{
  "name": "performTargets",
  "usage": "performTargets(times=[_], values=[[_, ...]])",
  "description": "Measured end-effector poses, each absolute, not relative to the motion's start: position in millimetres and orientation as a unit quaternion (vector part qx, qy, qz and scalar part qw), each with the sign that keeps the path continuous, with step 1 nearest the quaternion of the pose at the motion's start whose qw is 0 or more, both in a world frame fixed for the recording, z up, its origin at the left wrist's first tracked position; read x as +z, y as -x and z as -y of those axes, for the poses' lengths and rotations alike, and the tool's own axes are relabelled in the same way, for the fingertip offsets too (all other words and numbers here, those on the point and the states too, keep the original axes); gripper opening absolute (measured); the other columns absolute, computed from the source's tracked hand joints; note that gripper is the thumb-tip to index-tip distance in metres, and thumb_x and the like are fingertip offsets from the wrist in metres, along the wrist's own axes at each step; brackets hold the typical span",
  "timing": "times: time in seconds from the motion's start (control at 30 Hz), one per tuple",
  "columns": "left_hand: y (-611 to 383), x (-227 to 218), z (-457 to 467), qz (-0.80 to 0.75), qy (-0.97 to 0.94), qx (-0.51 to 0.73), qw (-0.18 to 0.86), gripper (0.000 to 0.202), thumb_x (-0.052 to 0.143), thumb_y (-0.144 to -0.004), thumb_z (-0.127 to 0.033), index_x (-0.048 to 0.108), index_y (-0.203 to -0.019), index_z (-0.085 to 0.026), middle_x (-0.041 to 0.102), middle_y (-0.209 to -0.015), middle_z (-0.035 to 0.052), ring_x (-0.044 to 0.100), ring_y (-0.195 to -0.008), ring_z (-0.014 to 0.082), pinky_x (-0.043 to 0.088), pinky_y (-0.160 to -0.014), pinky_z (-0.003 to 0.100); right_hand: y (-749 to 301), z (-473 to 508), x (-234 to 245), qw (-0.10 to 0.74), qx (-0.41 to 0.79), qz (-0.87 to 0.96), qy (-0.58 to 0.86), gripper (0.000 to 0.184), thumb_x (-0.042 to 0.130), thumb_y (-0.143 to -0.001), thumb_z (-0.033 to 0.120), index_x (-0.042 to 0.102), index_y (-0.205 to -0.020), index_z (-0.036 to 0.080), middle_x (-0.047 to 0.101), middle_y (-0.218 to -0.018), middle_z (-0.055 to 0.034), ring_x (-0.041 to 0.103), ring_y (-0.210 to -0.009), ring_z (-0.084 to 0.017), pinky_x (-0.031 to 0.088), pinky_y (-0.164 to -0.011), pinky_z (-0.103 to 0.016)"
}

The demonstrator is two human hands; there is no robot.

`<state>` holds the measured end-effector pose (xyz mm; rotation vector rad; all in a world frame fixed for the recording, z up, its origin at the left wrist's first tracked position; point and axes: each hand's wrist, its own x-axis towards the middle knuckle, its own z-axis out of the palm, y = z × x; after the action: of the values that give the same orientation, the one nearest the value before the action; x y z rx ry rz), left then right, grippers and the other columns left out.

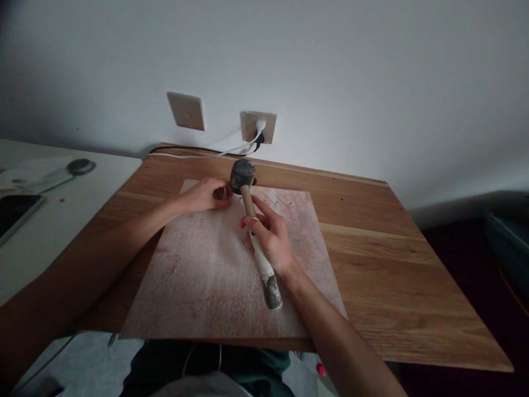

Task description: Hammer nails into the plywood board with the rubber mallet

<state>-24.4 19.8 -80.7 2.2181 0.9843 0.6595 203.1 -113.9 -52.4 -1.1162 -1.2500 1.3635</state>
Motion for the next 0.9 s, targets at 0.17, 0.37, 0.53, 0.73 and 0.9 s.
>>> performTargets(times=[0.17,0.37,0.53,0.73,0.9], values=[[24.7,-83.3,-21.5,-0.375,-0.848,0.245,0.285,0.01,0.073,-0.081,-0.013,0.072,-0.091,-0.017,0.071,-0.085,0.0004,0.062,-0.072,0.0144,0.045,-0.07,0.028,-203.5,116.7,-56.8,0.474,0.571,0.495,0.453,0.083,0.077,-0.084,0.044,0.06,-0.159,0.014,0.075,-0.08,0.0009,0.053,-0.045,-0.012,0.042,-0.044,-0.03],[25.9,-87.1,-23.1,-0.367,-0.866,0.255,0.226,0.008,0.075,-0.083,-0.013,0.075,-0.09,-0.017,0.073,-0.102,0.006,0.067,-0.096,0.0209,0.049,-0.087,0.033,-203.2,114.5,-59.9,0.467,0.564,0.52,0.438,0.075,0.075,-0.087,0.041,0.064,-0.158,0.018,0.075,-0.081,0.001,0.054,-0.046,-0.012,0.043,-0.047,-0.03],[26.6,-88.3,-24.0,-0.366,-0.861,0.257,0.242,0.009,0.077,-0.084,-0.014,0.075,-0.092,-0.017,0.072,-0.102,0.0052,0.066,-0.093,0.0206,0.049,-0.087,0.033,-203.7,114.6,-60.6,0.467,0.567,0.522,0.435,0.077,0.075,-0.087,0.041,0.062,-0.159,0.018,0.075,-0.081,0.0009,0.054,-0.045,-0.012,0.043,-0.045,-0.03],[27.2,-88.9,-24.2,-0.365,-0.857,0.264,0.251,0.01,0.079,-0.087,-0.022,0.075,-0.095,-0.018,0.07,-0.1,0.0046,0.064,-0.09,0.0196,0.047,-0.083,0.032,-202.7,115.5,-57.8,0.466,0.57,0.517,0.436,0.08,0.076,-0.086,0.042,0.061,-0.16,0.016,0.075,-0.08,0.0011,0.054,-0.045,-0.012,0.042,-0.045,-0.03],[27.6,-90.7,-26.7,-0.357,-0.854,0.272,0.262,0.013,0.08,-0.088,-0.026,0.075,-0.097,-0.018,0.07,-0.1,0.0046,0.063,-0.087,0.0181,0.047,-0.079,0.031,-202.4,116.9,-56.4,0.459,0.567,0.521,0.443,0.08,0.076,-0.086,0.041,0.061,-0.161,0.017,0.075,-0.08,0.0015,0.054,-0.045,-0.012,0.042,-0.045,-0.029]])
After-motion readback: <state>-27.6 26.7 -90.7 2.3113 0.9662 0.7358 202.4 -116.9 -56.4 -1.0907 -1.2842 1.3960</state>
